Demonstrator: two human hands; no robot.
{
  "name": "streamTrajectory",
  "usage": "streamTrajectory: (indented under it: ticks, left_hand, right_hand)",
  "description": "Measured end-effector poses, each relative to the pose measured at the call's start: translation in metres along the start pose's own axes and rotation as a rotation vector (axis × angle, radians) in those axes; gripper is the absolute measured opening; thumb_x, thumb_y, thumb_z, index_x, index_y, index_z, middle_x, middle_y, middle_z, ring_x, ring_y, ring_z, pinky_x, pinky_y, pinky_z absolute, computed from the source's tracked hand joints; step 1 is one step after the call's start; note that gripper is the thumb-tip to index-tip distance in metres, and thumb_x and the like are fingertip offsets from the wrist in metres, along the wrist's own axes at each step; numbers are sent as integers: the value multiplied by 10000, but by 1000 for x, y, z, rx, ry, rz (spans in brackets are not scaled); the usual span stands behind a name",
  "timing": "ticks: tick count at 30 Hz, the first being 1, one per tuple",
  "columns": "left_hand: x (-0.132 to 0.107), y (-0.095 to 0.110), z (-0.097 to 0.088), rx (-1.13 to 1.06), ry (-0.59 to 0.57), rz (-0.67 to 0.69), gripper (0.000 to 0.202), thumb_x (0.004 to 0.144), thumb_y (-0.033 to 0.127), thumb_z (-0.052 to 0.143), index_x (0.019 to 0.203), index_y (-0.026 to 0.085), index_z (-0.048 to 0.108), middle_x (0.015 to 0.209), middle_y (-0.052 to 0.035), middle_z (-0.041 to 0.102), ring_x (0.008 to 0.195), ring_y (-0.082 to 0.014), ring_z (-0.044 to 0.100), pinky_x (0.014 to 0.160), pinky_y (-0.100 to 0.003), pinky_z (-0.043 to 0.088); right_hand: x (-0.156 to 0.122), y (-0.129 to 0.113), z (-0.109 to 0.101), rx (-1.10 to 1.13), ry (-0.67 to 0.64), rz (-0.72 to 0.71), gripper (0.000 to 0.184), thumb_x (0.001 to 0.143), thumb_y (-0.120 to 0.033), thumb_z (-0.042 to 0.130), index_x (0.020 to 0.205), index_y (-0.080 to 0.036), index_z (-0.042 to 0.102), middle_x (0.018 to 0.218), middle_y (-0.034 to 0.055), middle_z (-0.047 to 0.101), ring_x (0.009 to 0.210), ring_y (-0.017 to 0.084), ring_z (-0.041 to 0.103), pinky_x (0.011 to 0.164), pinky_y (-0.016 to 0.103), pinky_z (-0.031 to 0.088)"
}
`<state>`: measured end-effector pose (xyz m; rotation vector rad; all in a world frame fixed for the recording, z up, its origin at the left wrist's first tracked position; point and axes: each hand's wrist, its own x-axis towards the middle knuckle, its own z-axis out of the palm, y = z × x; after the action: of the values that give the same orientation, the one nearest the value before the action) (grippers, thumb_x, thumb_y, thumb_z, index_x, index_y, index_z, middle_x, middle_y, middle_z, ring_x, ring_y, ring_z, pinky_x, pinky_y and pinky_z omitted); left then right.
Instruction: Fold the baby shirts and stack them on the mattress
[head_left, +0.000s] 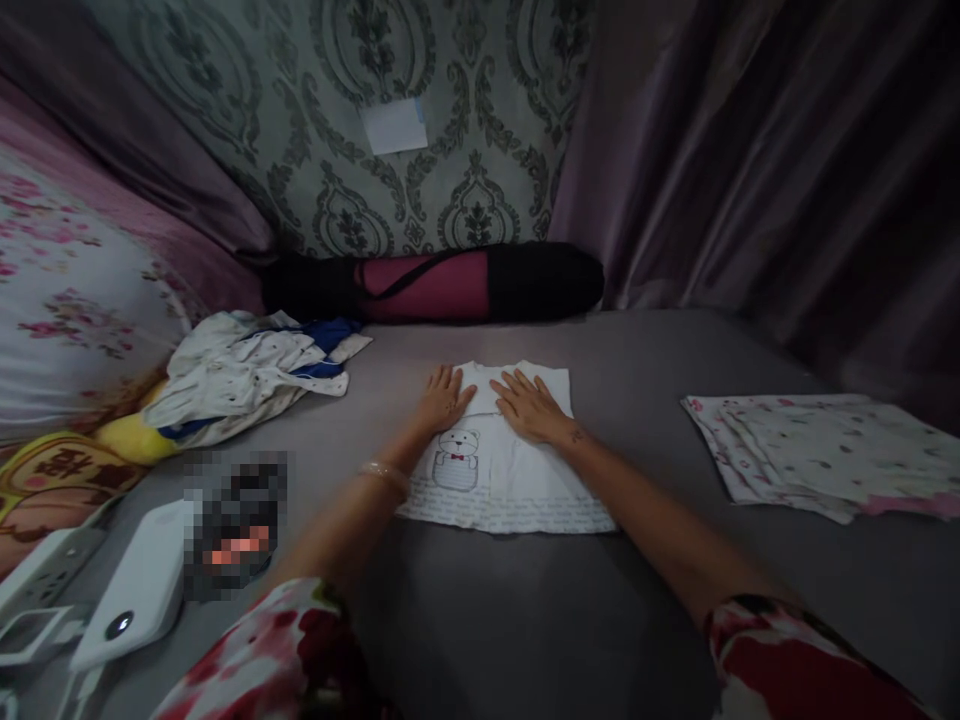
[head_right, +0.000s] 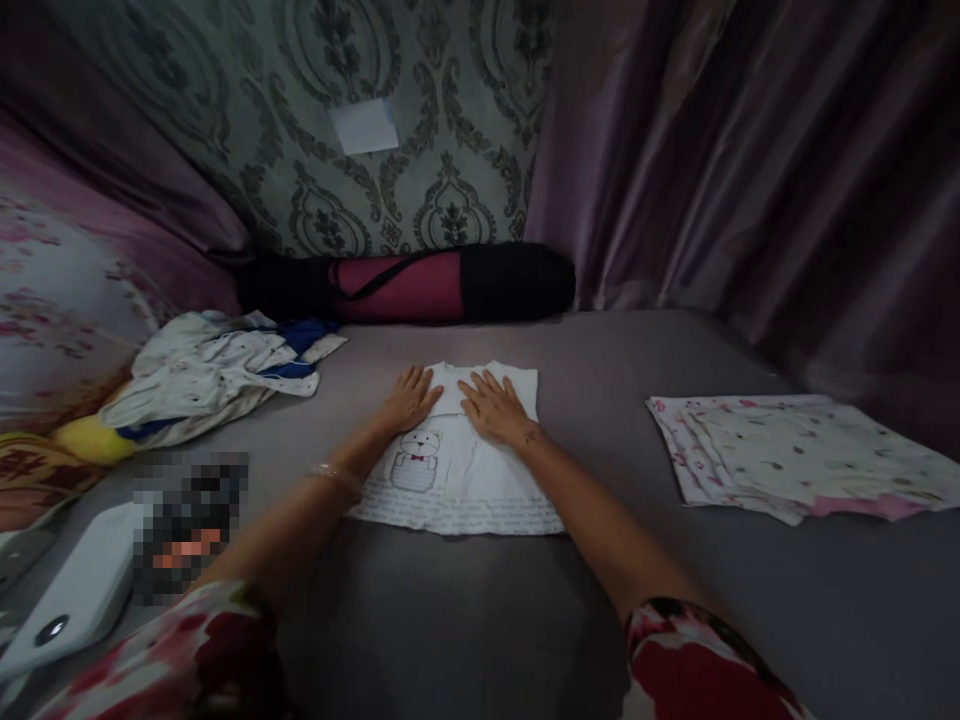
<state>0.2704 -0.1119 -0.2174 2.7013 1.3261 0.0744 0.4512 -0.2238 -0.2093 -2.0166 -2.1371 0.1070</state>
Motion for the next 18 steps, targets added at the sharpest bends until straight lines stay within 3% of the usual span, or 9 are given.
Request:
streamTrajectory:
  ticks: [5, 9, 11, 14, 18]
  left_hand:
    - [0, 2, -4, 30, -16, -1, 675, 983, 513, 198, 1497, 80, 268, 1571, -182, 230, 1471, -311, 133, 1179, -494, 115]
    - [-7, 20, -10, 76, 106, 281, 583, 1003, 417, 189, 1497, 124, 292, 1587, -120, 222, 1485, -252, 81, 1198, -459, 35]
    - [-10, 26, -6, 49, 69, 382, 580, 1006, 427, 180, 1510, 153, 268, 1591, -88, 224, 1485, -223, 85, 1203, -418, 68]
    - [-13, 29, 2, 10, -23, 355, 596, 1002, 459, 187, 1525, 175, 226, 1594, -80, 210, 1482, -229, 109, 1199, -435, 106]
    - [-14, 25, 7, -9, -25, 338, 600, 998, 482, 188, 1532, 209, 201, 1596, -59, 207, 1481, -257, 109, 1185, -525, 107]
  right_hand:
    - [4, 2, 3, 47, -72, 21, 527, 1012, -396, 212, 1509, -263, 323, 1578, 35, 254, 1461, 260, 139, 1163, 528, 122]
    - [2, 5, -7, 14, -93, -43, 545, 1003, -400, 236, 1504, -211, 338, 1577, 62, 248, 1463, 260, 132, 1176, 514, 76]
    - [-4, 7, -7, -24, -32, -104, 562, 996, -379, 249, 1500, -148, 340, 1572, 83, 256, 1464, 240, 128, 1190, 464, 46]
    - [-12, 10, -2, -22, -26, -122, 585, 988, -349, 246, 1505, -81, 309, 1566, 106, 264, 1459, 222, 158, 1195, 398, 92]
    - [-15, 13, 6, 23, -12, -124, 583, 983, -334, 254, 1498, -69, 319, 1558, 110, 284, 1453, 227, 182, 1193, 403, 129]
